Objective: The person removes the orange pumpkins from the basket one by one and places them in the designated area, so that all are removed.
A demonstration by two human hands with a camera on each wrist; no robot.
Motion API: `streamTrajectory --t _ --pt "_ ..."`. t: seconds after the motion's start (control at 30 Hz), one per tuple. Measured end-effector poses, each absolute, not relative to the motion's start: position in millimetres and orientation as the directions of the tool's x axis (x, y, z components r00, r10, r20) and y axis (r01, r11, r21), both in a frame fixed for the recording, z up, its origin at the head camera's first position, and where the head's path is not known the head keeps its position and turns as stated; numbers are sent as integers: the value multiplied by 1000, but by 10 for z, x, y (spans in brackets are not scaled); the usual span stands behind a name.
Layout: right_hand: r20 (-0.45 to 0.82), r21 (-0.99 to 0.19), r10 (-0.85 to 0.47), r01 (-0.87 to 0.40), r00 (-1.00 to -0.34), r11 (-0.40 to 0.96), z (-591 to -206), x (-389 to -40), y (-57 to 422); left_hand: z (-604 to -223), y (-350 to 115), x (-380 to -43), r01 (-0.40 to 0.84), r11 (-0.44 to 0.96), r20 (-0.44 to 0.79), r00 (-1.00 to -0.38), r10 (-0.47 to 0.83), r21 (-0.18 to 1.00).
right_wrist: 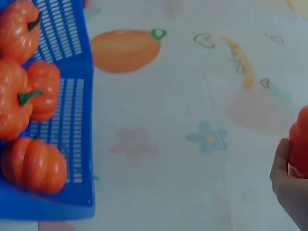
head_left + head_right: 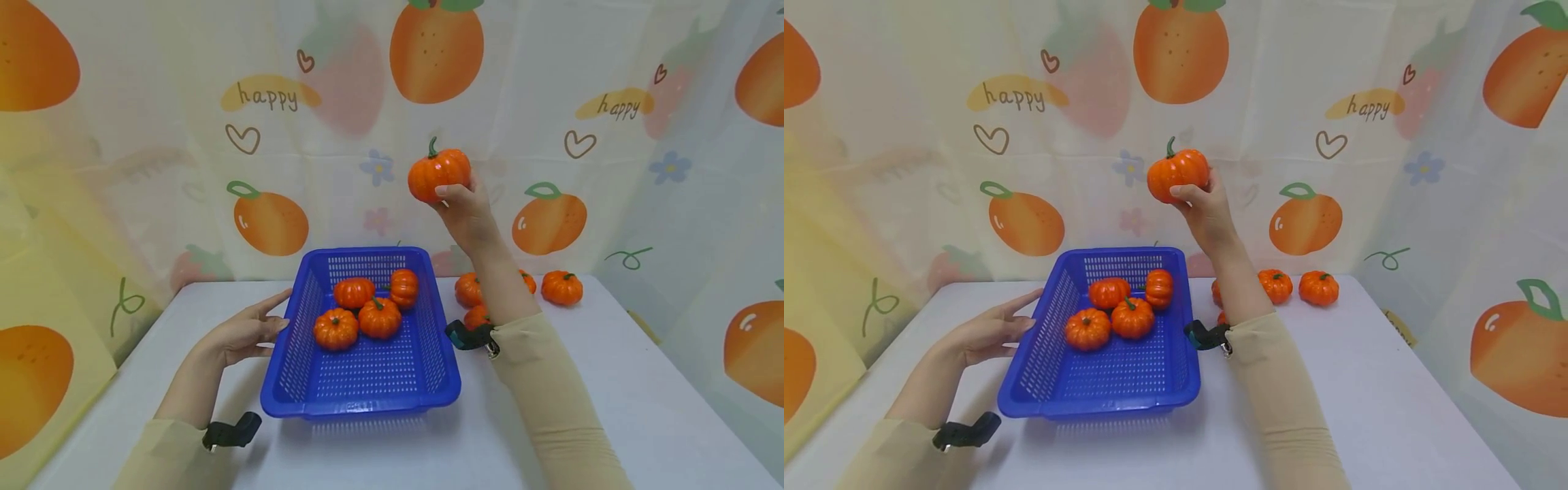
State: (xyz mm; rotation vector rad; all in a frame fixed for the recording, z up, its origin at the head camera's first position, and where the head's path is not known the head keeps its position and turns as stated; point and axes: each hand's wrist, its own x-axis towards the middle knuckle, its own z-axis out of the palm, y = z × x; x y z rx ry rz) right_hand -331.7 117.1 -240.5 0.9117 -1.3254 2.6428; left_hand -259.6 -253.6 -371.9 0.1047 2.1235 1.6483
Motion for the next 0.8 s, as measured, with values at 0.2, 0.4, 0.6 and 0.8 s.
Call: streamTrajectory --t 0.2,0.4,0.6,0.8 --pt "510 -732 -171 -322 -843 -600 -2479 -3366 1439 -3729 -2537 -2587 -201 279 -291 -895 337 939" --pt "487 -768 -160 -334 -859 -546 -2588 -3413 1752 -3740 -2531 -2592 -203 290 -294 -901 318 935" --pt "450 -800 -154 -320 -880 -507 -2713 -3409 2091 -3742 -2539 -2590 -200 291 -291 -903 315 936" --pt "382 -845 -137 -286 -914 -453 -2870 -3372 2437 -3729 -2533 -2586 -194 285 -285 -901 326 939"
